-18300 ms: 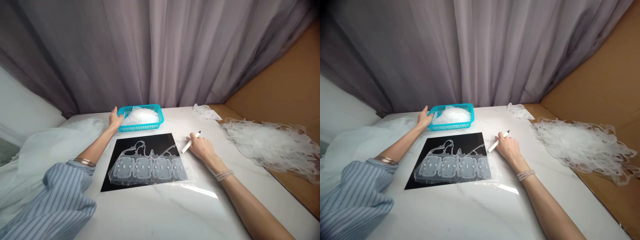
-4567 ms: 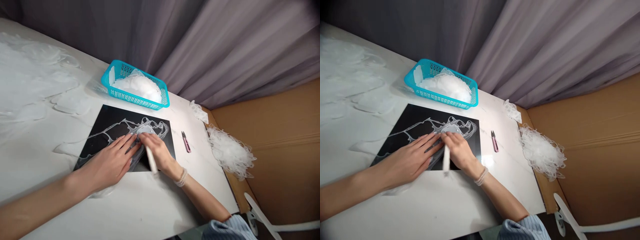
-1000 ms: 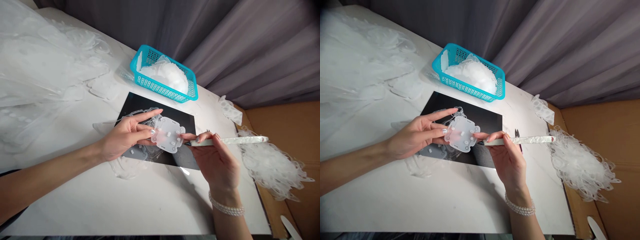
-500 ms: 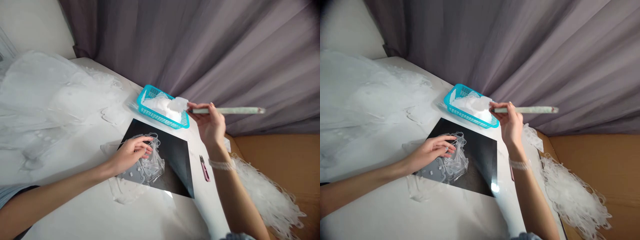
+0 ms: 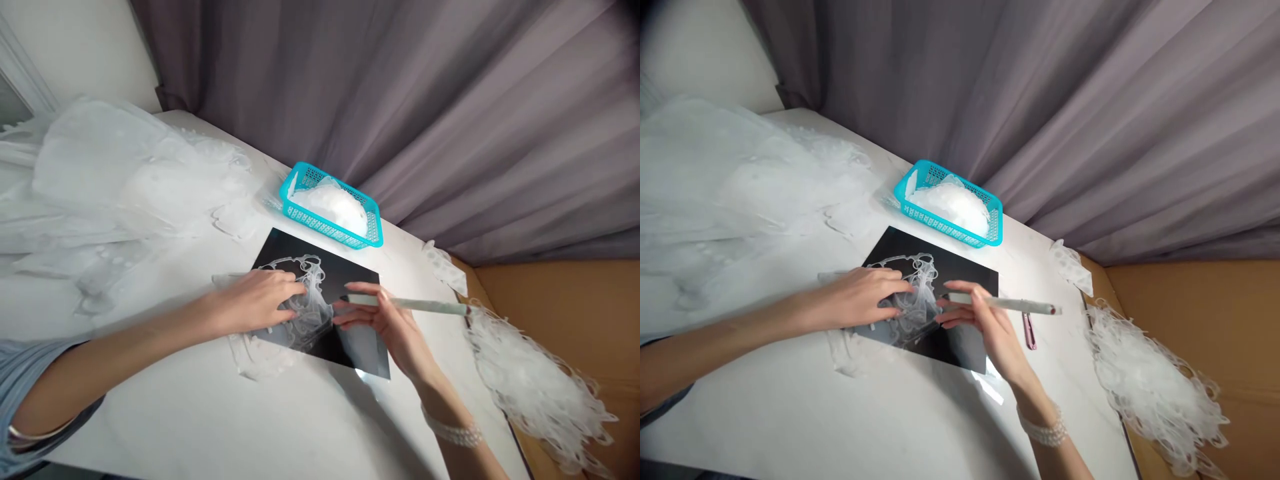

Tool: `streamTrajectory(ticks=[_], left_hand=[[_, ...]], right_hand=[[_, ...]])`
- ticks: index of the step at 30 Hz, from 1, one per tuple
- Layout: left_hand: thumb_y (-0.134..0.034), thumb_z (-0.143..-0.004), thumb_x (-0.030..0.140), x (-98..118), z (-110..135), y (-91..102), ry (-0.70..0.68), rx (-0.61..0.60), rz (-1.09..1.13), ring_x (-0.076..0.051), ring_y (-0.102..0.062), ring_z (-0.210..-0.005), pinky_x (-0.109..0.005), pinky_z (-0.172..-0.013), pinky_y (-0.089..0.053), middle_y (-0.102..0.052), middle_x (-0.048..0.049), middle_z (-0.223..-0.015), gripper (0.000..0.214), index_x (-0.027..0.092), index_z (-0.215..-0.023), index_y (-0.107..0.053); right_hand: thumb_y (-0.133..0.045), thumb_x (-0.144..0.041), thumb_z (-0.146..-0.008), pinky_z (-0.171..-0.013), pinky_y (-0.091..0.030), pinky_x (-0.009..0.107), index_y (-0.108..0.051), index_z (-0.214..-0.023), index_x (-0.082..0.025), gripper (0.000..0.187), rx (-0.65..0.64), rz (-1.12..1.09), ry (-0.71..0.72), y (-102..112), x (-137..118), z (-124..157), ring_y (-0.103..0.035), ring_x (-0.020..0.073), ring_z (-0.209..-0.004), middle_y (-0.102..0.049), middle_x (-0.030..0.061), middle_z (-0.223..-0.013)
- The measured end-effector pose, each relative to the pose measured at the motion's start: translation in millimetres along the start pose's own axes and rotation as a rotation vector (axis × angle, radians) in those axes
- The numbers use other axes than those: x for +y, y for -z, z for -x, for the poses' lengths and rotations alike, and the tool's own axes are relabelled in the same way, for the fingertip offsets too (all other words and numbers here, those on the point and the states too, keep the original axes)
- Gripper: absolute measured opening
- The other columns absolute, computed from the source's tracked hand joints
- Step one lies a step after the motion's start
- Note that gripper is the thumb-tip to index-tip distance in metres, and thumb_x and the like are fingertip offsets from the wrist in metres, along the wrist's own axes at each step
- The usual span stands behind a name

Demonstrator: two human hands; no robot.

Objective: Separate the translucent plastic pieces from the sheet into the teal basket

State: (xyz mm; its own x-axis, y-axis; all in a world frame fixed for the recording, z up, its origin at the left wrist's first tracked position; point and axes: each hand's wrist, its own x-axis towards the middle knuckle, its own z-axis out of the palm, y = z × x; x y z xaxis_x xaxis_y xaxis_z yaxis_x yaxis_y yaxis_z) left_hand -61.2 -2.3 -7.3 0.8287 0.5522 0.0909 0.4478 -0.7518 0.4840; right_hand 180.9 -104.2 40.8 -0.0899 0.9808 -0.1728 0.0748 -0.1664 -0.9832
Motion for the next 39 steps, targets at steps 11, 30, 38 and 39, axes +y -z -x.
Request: streamTrajectory(ticks=[11,30,38,39], left_hand=[[-0.047,-0.090,0.015,24.5,-66.3,51.9,-0.092,0.113,-0.141,-0.021,-0.065,-0.082,-0.030,-0.068,-0.042,-0.070,-0.0085,-0.088,0.024,0.016,-0.091,-0.071],[-0.044,-0.096,0.012,12.3,9.1,12.7,-0.318,0.154,-0.110,-0.020,-0.067,-0.111,-0.033,-0.096,-0.053,-0.073,-0.0095,-0.116,0.031,0.015,-0.114,-0.069],[-0.047,-0.097,0.017,10.4,59.9,-10.5,-0.318,0.001,-0.378,-0.028,-0.045,-0.139,-0.045,-0.117,-0.035,-0.054,-0.0168,-0.144,0.035,0.014,-0.130,-0.058],[-0.046,-0.097,0.016,9.8,58.9,-10.0,-0.316,-0.013,-0.376,-0.028,-0.044,-0.139,-0.045,-0.118,-0.034,-0.054,-0.0168,-0.144,0.035,0.014,-0.130,-0.057]], right_hand=[[-0.043,-0.052,-0.099,-0.092,-0.058,0.046,-0.058,-0.126,-0.026,0.040,0.251,-0.074,0.214,-21.9,7.4,-8.3,-0.072,0.0245,-0.101,-0.056,0.0109,-0.138],[-0.052,-0.038,-0.098,-0.077,-0.055,0.035,-0.065,-0.114,-0.021,0.026,0.229,0.380,0.208,-53.2,38.1,12.4,-0.069,0.0203,-0.087,-0.071,0.0063,-0.093],[-0.051,-0.021,-0.098,-0.069,-0.051,0.031,-0.066,-0.106,-0.021,0.017,0.133,0.641,0.355,-77.5,38.4,2.5,-0.066,0.0172,-0.076,-0.072,0.0047,-0.090],[-0.051,-0.020,-0.098,-0.069,-0.051,0.031,-0.065,-0.107,-0.021,0.017,0.139,0.665,0.359,-78.4,38.5,1.6,-0.066,0.0173,-0.076,-0.071,0.0050,-0.091]])
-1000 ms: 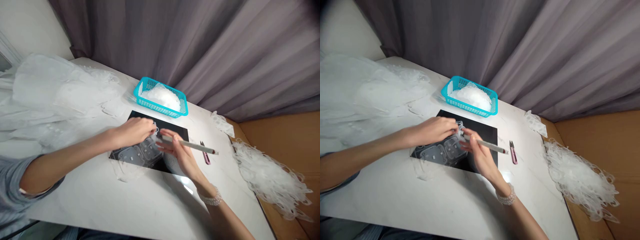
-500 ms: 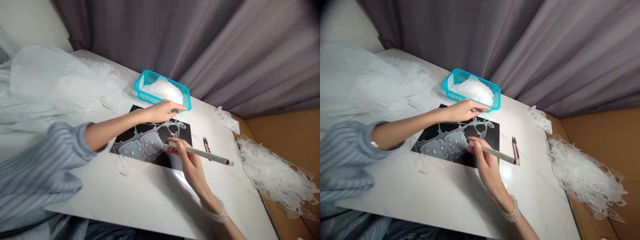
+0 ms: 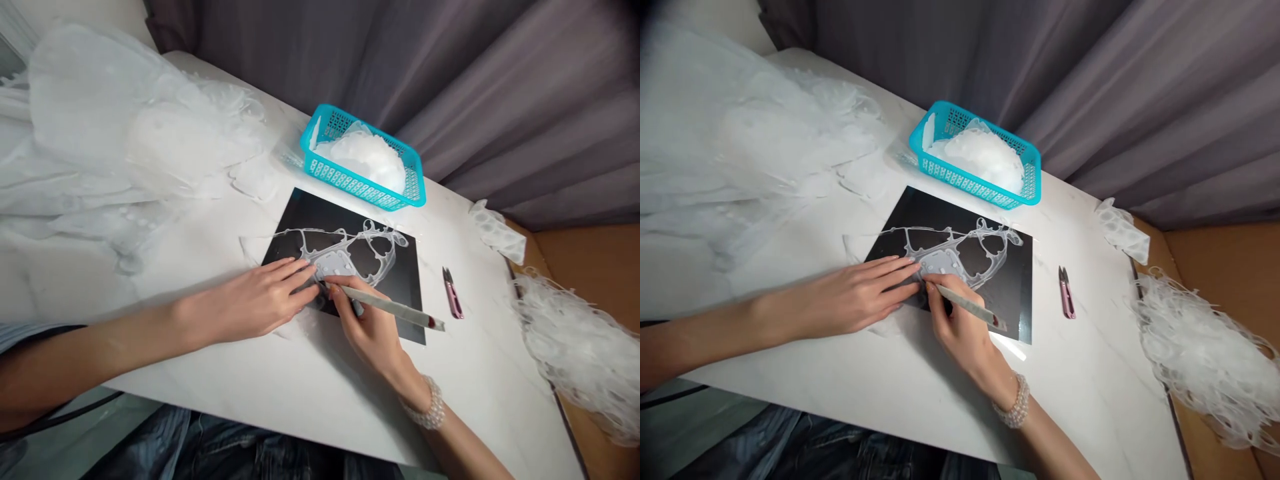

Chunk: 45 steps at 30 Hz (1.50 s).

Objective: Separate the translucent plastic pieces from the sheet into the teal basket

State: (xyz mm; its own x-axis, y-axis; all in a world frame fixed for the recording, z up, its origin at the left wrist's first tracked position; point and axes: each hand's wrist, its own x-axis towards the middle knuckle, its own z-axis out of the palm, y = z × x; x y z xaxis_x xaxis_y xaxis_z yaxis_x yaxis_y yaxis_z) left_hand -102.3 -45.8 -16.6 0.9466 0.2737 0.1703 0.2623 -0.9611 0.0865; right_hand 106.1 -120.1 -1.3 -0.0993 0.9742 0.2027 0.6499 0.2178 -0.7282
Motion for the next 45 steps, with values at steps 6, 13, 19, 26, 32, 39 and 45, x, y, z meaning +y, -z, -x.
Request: streamTrajectory(ticks=[6,13,19,26,32,39,45], left_hand=[[-0.045,-0.097,0.016,3.0,1.1,-1.4,0.041,-0.014,-0.026,-0.031,-0.045,-0.138,-0.045,-0.115,-0.036,-0.051,-0.0198,-0.146,0.035,0.012,-0.131,-0.054],[-0.048,-0.093,0.012,10.7,0.4,-3.7,0.068,0.002,-0.079,-0.033,-0.048,-0.136,-0.045,-0.112,-0.040,-0.052,-0.0229,-0.144,0.034,0.010,-0.127,-0.055],[-0.042,-0.090,0.004,12.6,2.0,-8.9,0.035,0.024,-0.102,-0.034,-0.046,-0.137,-0.045,-0.113,-0.038,-0.052,-0.0254,-0.143,0.039,0.007,-0.127,-0.054],[-0.041,-0.090,0.005,14.7,4.6,-10.9,0.088,0.028,-0.065,-0.032,-0.041,-0.141,-0.046,-0.115,-0.036,-0.049,-0.0218,-0.147,0.047,0.008,-0.136,-0.049],[-0.042,-0.088,0.006,15.6,10.1,-25.7,0.060,0.090,-0.085,-0.036,-0.045,-0.137,-0.050,-0.115,-0.036,-0.053,-0.0253,-0.143,0.046,0.002,-0.131,-0.057],[-0.042,-0.086,0.004,17.4,10.3,-30.4,0.121,0.131,-0.048,-0.037,-0.043,-0.139,-0.052,-0.114,-0.038,-0.047,-0.0243,-0.148,0.055,0.006,-0.140,-0.053],[-0.043,-0.085,0.006,21.1,5.5,-22.2,0.115,0.074,-0.089,-0.033,-0.048,-0.136,-0.048,-0.110,-0.042,-0.056,-0.0188,-0.142,0.055,0.011,-0.139,-0.054]], right_hand=[[-0.050,-0.015,-0.097,-0.067,-0.051,0.031,-0.064,-0.104,-0.018,0.016,0.051,0.140,0.078,-11.4,-1.1,-6.2,-0.064,0.0169,-0.073,-0.069,0.0065,-0.087],[-0.046,-0.005,-0.093,-0.076,-0.058,0.036,-0.059,-0.111,-0.021,0.027,0.046,0.249,0.173,-12.5,-4.2,14.8,-0.068,0.0214,-0.091,-0.069,0.0093,-0.097],[-0.047,-0.004,-0.092,-0.094,-0.057,0.048,-0.053,-0.134,-0.020,0.045,0.000,0.319,0.347,-15.8,14.0,19.8,-0.063,0.0293,-0.117,-0.069,0.0127,-0.102],[-0.048,-0.010,-0.096,-0.100,-0.054,0.048,-0.050,-0.142,-0.022,0.047,0.019,0.395,0.297,-20.7,22.6,14.1,-0.057,0.0296,-0.128,-0.060,0.0169,-0.134],[-0.042,-0.008,-0.098,-0.099,-0.054,0.050,-0.062,-0.125,-0.007,0.034,-0.118,0.552,0.370,-16.2,8.2,7.1,-0.059,0.0345,-0.125,-0.066,0.0247,-0.125],[-0.047,-0.017,-0.098,-0.087,-0.060,0.036,-0.068,-0.113,-0.023,0.026,0.220,-0.049,-0.040,5.2,25.1,2.4,-0.071,0.0184,-0.097,-0.072,0.0071,-0.110],[-0.075,-0.010,-0.073,-0.056,-0.060,0.021,-0.070,-0.085,-0.013,0.014,0.999,-0.640,-0.651,133.9,112.3,47.5,-0.069,0.0132,-0.064,-0.068,0.0019,-0.073]])
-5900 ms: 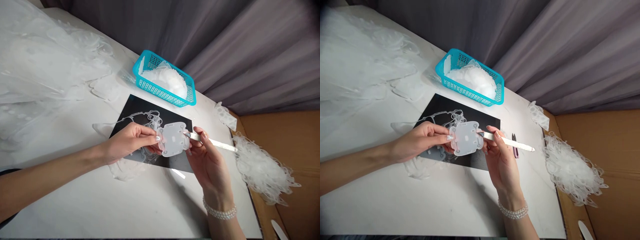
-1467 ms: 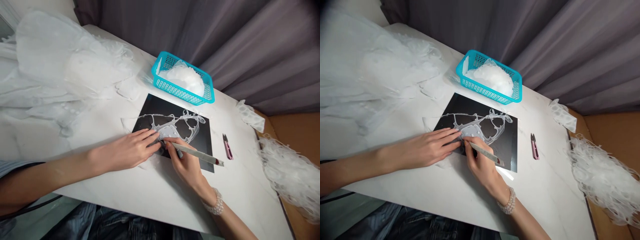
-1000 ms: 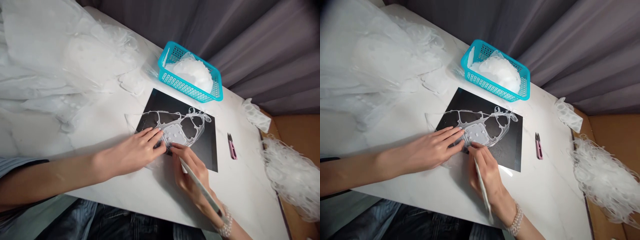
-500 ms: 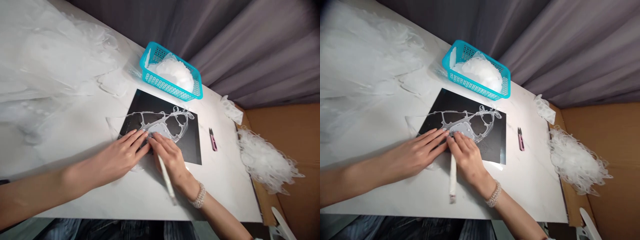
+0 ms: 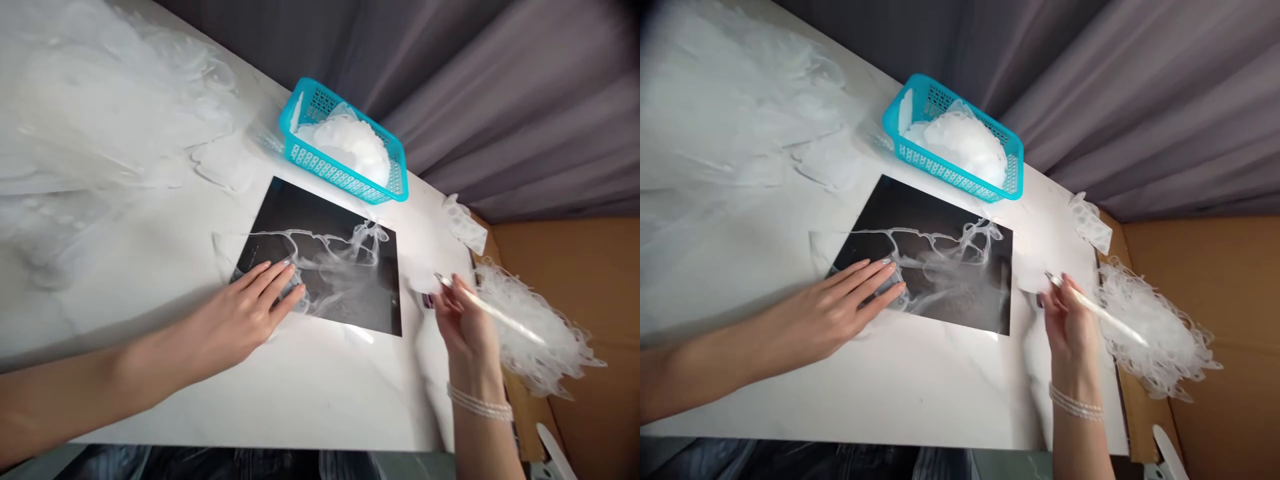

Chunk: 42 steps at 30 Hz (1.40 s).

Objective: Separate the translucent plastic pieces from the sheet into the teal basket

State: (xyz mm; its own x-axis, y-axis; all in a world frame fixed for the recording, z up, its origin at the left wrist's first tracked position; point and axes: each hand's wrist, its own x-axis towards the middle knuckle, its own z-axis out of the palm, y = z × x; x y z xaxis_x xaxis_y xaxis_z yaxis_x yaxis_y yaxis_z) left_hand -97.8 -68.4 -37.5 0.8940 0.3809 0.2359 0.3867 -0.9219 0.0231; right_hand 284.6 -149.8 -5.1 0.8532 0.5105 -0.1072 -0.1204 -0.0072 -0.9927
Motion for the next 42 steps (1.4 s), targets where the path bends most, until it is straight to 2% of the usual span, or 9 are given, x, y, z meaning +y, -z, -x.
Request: streamTrajectory(ticks=[4,8,13,16,22,27,31,36,42], left_hand=[[-0.047,-0.084,0.008,-1.2,-2.5,2.8,-0.001,0.008,0.030,-0.033,-0.055,-0.127,-0.049,-0.112,-0.038,-0.066,-0.0189,-0.129,0.048,0.009,-0.130,-0.060],[-0.046,-0.090,0.019,-7.6,-17.8,18.7,0.053,0.030,0.254,-0.030,-0.061,-0.110,-0.048,-0.100,-0.046,-0.071,-0.0145,-0.113,0.037,0.013,-0.121,-0.066],[-0.044,-0.093,0.026,-18.9,-48.2,41.4,0.327,0.005,0.604,-0.022,-0.065,-0.086,-0.034,-0.074,-0.052,-0.071,-0.0043,-0.083,0.027,0.019,-0.090,-0.070],[-0.042,-0.091,0.021,-24.6,-64.5,45.3,0.475,-0.182,0.906,-0.015,-0.066,-0.058,-0.026,-0.057,-0.049,-0.069,0.0028,-0.065,0.035,0.023,-0.113,-0.068],[-0.049,-0.081,0.010,-21.6,-114.7,44.9,0.516,-0.257,1.602,-0.019,-0.073,-0.097,-0.028,-0.080,-0.055,-0.074,-0.0062,-0.116,0.074,0.020,-0.152,-0.033],[-0.069,-0.070,0.015,-25.2,-147.6,39.0,0.458,-0.086,1.442,-0.027,-0.069,-0.102,-0.033,-0.079,-0.055,-0.067,-0.0149,-0.127,0.077,0.013,-0.145,-0.047],[-0.065,-0.080,0.026,-28.7,-133.5,40.5,0.525,-0.008,1.445,-0.019,-0.066,-0.084,-0.025,-0.062,-0.048,-0.076,-0.0101,-0.100,0.031,0.014,-0.107,-0.075],[-0.060,-0.088,0.037,-16.8,-93.8,51.5,0.685,-0.346,2.095,-0.012,-0.058,-0.065,-0.020,-0.046,-0.036,-0.076,-0.0119,-0.095,0.032,0.014,-0.108,-0.072],[-0.066,-0.089,0.031,-10.8,-77.1,51.5,0.744,-0.218,1.999,-0.006,-0.053,-0.053,-0.015,-0.046,-0.037,-0.073,-0.0024,-0.068,0.019,0.016,-0.100,-0.072]], right_hand=[[-0.058,-0.003,-0.079,-0.075,-0.065,0.027,-0.069,-0.077,-0.017,0.018,0.112,-0.063,0.086,28.7,-23.7,-12.9,-0.071,0.0118,-0.071,-0.067,-0.0007,-0.075],[-0.064,-0.009,-0.082,-0.095,-0.060,0.037,-0.074,-0.087,-0.019,0.014,-0.148,-0.081,0.014,-16.3,-33.7,46.3,-0.073,0.0163,-0.092,-0.074,0.0006,-0.086],[-0.060,-0.022,-0.093,-0.086,-0.063,0.033,-0.074,-0.097,-0.032,0.017,-0.546,0.019,-0.023,-72.9,-41.6,100.6,-0.072,0.0172,-0.102,-0.077,-0.0016,-0.094],[-0.057,-0.022,-0.096,-0.083,-0.064,0.030,-0.074,-0.098,-0.034,0.020,-0.633,0.003,0.004,-81.5,-50.9,112.0,-0.072,0.0172,-0.104,-0.077,-0.0025,-0.093],[-0.067,-0.019,-0.088,-0.080,-0.063,0.020,-0.074,-0.094,-0.027,0.013,-0.597,-0.213,-0.154,-84.1,-63.7,121.9,-0.075,0.0111,-0.087,-0.078,-0.0073,-0.087],[-0.067,-0.012,-0.086,-0.085,-0.061,0.020,-0.073,-0.096,-0.025,0.017,-0.502,-0.368,-0.173,-83.9,-61.2,116.2,-0.075,0.0098,-0.087,-0.079,-0.0082,-0.090],[-0.068,-0.013,-0.085,-0.088,-0.060,0.021,-0.074,-0.094,-0.023,0.015,-0.474,-0.400,-0.218,-82.2,-53.6,104.9,-0.075,0.0114,-0.092,-0.079,-0.0076,-0.089],[-0.068,-0.018,-0.086,-0.085,-0.061,0.024,-0.075,-0.094,-0.024,0.011,-0.452,-0.389,-0.270,-81.5,-44.5,102.4,-0.072,0.0154,-0.103,-0.078,-0.0049,-0.095],[-0.061,-0.023,-0.093,-0.079,-0.056,0.024,-0.074,-0.095,-0.027,0.013,-0.571,-0.331,-0.287,-85.9,-33.6,109.7,-0.070,0.0115,-0.089,-0.076,-0.0017,-0.091]])
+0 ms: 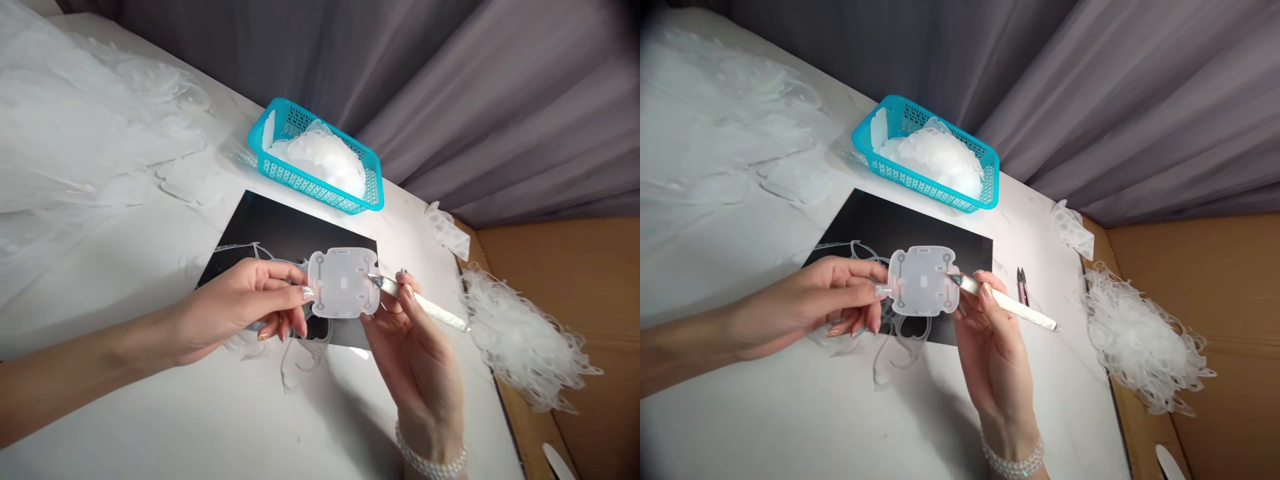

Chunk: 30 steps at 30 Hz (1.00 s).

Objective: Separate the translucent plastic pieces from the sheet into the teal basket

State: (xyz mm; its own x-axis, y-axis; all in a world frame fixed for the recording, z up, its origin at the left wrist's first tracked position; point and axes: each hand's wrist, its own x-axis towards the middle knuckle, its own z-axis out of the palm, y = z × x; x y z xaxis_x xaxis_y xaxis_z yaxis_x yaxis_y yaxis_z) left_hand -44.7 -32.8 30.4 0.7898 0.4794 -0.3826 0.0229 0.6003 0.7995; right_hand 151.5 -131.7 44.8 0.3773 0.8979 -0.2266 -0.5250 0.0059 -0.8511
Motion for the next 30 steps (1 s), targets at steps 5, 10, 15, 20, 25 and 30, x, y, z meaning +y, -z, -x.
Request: streamTrajectory(ticks=[5,10,15,20,25,30], left_hand=[[-0.064,-0.090,0.029,-6.4,0.0,6.4,0.011,0.108,0.094,-0.011,-0.068,-0.063,-0.014,-0.050,-0.046,-0.077,-0.0052,-0.074,0.018,0.019,-0.102,-0.072],[-0.059,-0.092,0.034,-7.7,-0.2,13.5,-0.060,0.141,0.271,-0.021,-0.073,-0.093,-0.028,-0.083,-0.059,-0.078,-0.0104,-0.097,0.026,0.014,-0.093,-0.075],[-0.073,-0.084,0.021,-1.6,2.5,14.2,-0.072,0.129,0.199,-0.015,-0.073,-0.090,-0.025,-0.085,-0.058,-0.078,-0.0028,-0.099,0.035,0.025,-0.118,-0.069],[-0.074,-0.084,0.019,0.8,6.8,12.8,-0.085,0.144,0.158,-0.016,-0.075,-0.090,-0.026,-0.087,-0.057,-0.078,-0.0038,-0.104,0.067,0.033,-0.144,-0.048],[-0.075,-0.083,0.021,0.4,7.0,13.4,-0.095,0.139,0.141,-0.019,-0.074,-0.095,-0.030,-0.091,-0.056,-0.077,-0.0052,-0.109,0.073,0.033,-0.147,-0.043],[-0.073,-0.084,0.019,1.9,6.9,12.6,-0.074,0.152,0.129,-0.018,-0.074,-0.094,-0.030,-0.091,-0.057,-0.077,-0.0048,-0.108,0.072,0.031,-0.148,-0.043]], right_hand=[[-0.058,-0.026,-0.096,-0.060,-0.051,0.015,-0.072,-0.102,-0.029,0.015,-0.150,0.136,0.036,5.7,2.8,0.8,-0.059,0.0025,-0.056,-0.075,-0.0021,-0.103],[-0.054,-0.024,-0.098,-0.093,-0.054,0.030,-0.073,-0.101,-0.029,0.019,-0.345,0.267,0.067,13.0,-0.7,4.2,-0.071,0.0171,-0.102,-0.075,0.0011,-0.113],[-0.050,-0.023,-0.099,-0.102,-0.049,0.032,-0.073,-0.102,-0.027,0.025,-0.401,0.361,0.055,17.3,-6.4,4.1,-0.065,0.0199,-0.117,-0.076,0.0049,-0.113],[-0.047,-0.025,-0.099,-0.105,-0.046,0.037,-0.074,-0.097,-0.024,0.027,-0.368,0.370,0.040,18.8,-9.3,0.7,-0.065,0.0246,-0.118,-0.076,0.0076,-0.113],[-0.049,-0.025,-0.097,-0.104,-0.047,0.039,-0.076,-0.095,-0.023,0.028,-0.322,0.358,0.058,16.4,-7.9,1.3,-0.067,0.0252,-0.115,-0.077,0.0069,-0.108],[-0.051,-0.025,-0.096,-0.099,-0.051,0.035,-0.078,-0.089,-0.024,0.028,-0.256,0.344,0.070,11.0,-7.2,3.5,-0.069,0.0234,-0.110,-0.078,0.0043,-0.100]])
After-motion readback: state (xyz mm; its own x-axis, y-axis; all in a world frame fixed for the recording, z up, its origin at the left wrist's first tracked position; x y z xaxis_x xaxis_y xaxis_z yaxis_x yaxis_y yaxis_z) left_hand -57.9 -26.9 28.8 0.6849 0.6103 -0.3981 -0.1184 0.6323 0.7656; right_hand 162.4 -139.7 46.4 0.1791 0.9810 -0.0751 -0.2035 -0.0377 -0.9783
